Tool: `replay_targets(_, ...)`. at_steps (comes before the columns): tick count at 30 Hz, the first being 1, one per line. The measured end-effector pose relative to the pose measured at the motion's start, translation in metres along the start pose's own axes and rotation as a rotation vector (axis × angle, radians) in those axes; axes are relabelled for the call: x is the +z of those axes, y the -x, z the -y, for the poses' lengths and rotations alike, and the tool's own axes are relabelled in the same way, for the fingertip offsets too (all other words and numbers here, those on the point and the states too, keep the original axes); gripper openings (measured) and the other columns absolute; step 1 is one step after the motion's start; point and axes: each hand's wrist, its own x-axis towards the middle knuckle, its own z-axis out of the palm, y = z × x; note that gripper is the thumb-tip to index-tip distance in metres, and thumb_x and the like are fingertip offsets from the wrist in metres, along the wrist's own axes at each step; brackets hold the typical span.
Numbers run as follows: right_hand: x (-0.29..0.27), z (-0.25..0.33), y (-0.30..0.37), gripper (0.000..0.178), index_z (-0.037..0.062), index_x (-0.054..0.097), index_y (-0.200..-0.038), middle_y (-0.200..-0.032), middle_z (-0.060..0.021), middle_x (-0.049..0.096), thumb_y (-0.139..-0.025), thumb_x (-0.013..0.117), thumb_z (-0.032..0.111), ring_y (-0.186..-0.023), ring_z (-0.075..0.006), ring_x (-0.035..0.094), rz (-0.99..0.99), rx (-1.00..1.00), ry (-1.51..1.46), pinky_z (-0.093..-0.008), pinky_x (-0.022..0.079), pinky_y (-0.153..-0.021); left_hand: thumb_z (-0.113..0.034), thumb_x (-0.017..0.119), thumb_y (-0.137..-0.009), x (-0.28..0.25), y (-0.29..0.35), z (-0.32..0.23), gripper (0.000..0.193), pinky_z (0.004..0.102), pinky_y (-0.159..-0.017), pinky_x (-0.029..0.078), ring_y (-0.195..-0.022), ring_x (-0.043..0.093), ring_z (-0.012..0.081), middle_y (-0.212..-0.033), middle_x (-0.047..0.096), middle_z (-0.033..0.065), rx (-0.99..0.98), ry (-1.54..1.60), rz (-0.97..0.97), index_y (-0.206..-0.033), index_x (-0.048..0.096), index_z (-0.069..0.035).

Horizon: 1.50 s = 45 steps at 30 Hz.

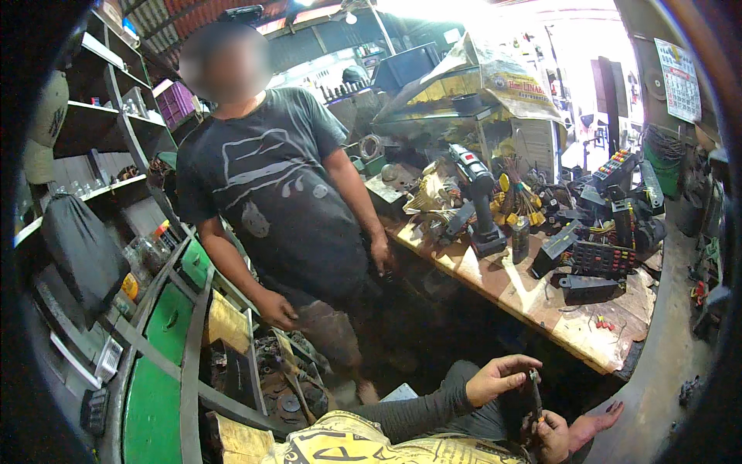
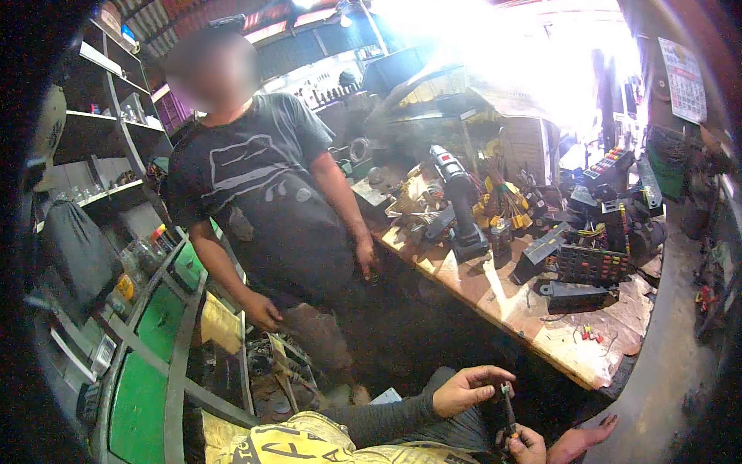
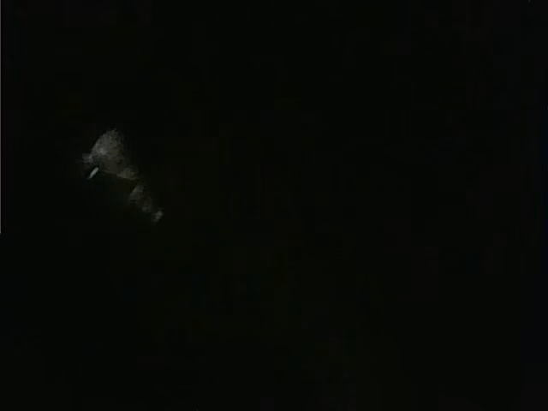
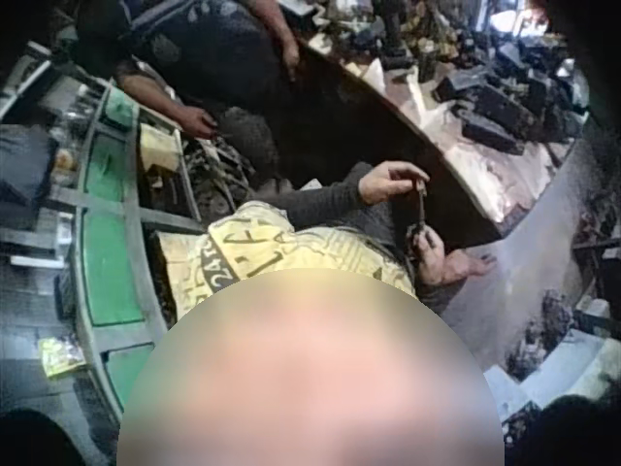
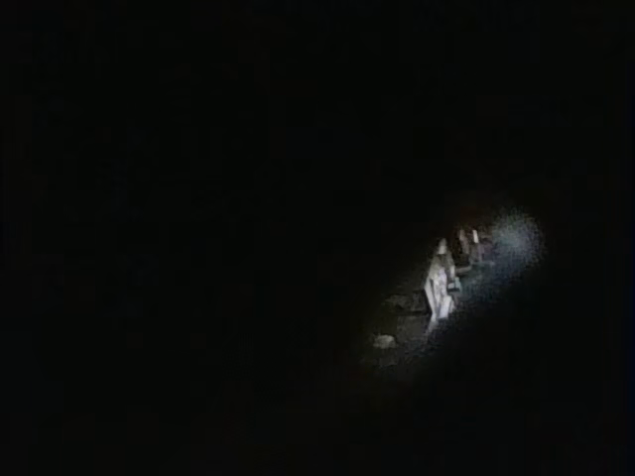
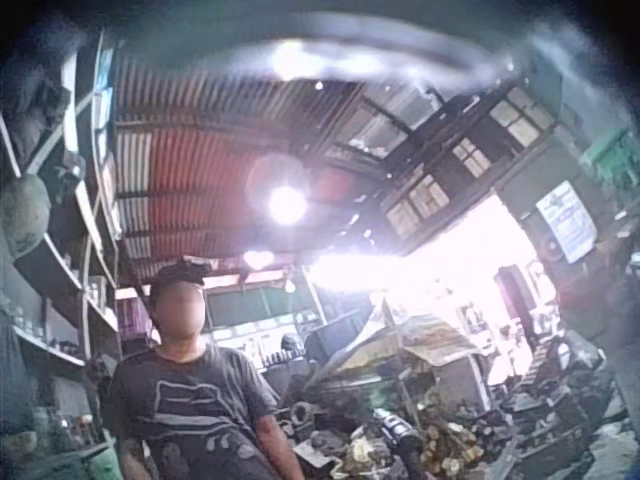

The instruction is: The person uses pliers to remove and insert fuses into a black fuse box held in their hands. They repeatedly extract fuses, place them on the table, and insert others back into the slots.

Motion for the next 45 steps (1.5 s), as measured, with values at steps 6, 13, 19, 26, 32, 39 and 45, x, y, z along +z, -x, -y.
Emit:
replay_targets(6,-0.004,-0.014,0.005,0.035,0.0020,0.061,-0.113,-0.082,0.0067,0.054,-0.095,0.062,0.032,-0.067,-0.0032,0.043,-0.019,0.047,-0.052,-0.0186,0.033,-0.059,-0.015,0.064,-0.097,0.013,0.000,0.011,0.025,0.0286,-0.089,0.051,-0.095,0.064,0.0132,-0.104,0.069,0.0070,-0.079,0.052,-0.093,-0.119,0.062,-0.003)
replay_targets(13,-0.002,-0.006,0.013,0.039,0.0009,0.060,-0.118,-0.090,0.0038,0.057,-0.092,0.065,0.029,-0.074,-0.0056,0.048,-0.039,-0.017,-0.126,-0.0201,0.039,-0.065,-0.013,0.065,-0.096,0.020,-0.014,0.019,0.020,0.0288,-0.087,0.052,-0.094,0.066,0.0147,-0.101,0.070,0.0071,-0.049,0.013,-0.067,-0.113,0.063,-0.002)
replay_targets(19,-0.009,-0.013,0.010,0.048,-0.0010,0.057,-0.125,-0.100,-0.0002,0.060,-0.088,0.069,0.027,-0.084,-0.0094,0.055,-0.029,-0.011,-0.129,-0.0231,0.046,-0.075,-0.013,0.065,-0.095,0.018,-0.018,0.019,0.018,0.0298,-0.088,0.051,-0.095,0.066,0.0155,-0.100,0.070,0.0077,-0.047,0.013,-0.084,-0.110,0.065,-0.002)
replay_targets(26,-0.004,-0.009,0.004,0.053,0.0003,0.056,-0.125,-0.095,0.0016,0.057,-0.085,0.073,0.031,-0.082,-0.0088,0.053,-0.010,-0.032,-0.084,-0.0226,0.044,-0.073,-0.010,0.063,-0.096,0.021,-0.024,0.004,0.014,0.0298,-0.088,0.051,-0.095,0.066,0.0154,-0.100,0.071,0.0077,-0.027,-0.096,-0.219,-0.107,0.065,-0.001)
replay_targets(32,-0.006,0.035,0.015,0.033,0.0000,0.063,-0.099,-0.101,-0.0088,0.061,-0.088,0.065,0.031,-0.095,-0.0181,0.056,-0.029,-0.235,0.236,-0.0320,0.043,-0.085,-0.008,0.062,-0.094,0.010,-0.023,0.004,0.010,0.0348,-0.086,0.053,-0.090,0.068,0.0190,-0.096,0.072,0.0115,-0.049,-0.307,-0.385,-0.100,0.066,-0.001)
replay_targets(39,-0.019,0.111,0.036,0.023,-0.0029,0.061,-0.084,-0.103,-0.0160,0.064,-0.082,0.069,0.019,-0.095,-0.0257,0.062,-0.386,-0.415,0.683,-0.0356,0.046,-0.083,-0.009,0.067,-0.092,-0.013,-0.002,0.090,0.015,0.0352,-0.085,0.054,-0.092,0.068,0.0209,-0.097,0.072,0.0136,-0.326,-0.289,-0.173,-0.104,0.066,0.001)
replay_targets(45,-0.020,0.162,0.023,0.021,-0.0032,0.062,-0.089,-0.104,-0.0182,0.061,-0.079,0.069,0.014,-0.092,-0.0347,0.062,-0.629,-0.415,1.156,-0.0389,0.049,-0.081,-0.021,0.069,-0.092,-0.026,0.002,0.133,0.026,0.0322,-0.093,0.048,-0.098,0.064,0.0175,-0.104,0.072,0.0090,-0.633,-0.460,0.215,-0.105,0.070,0.001)
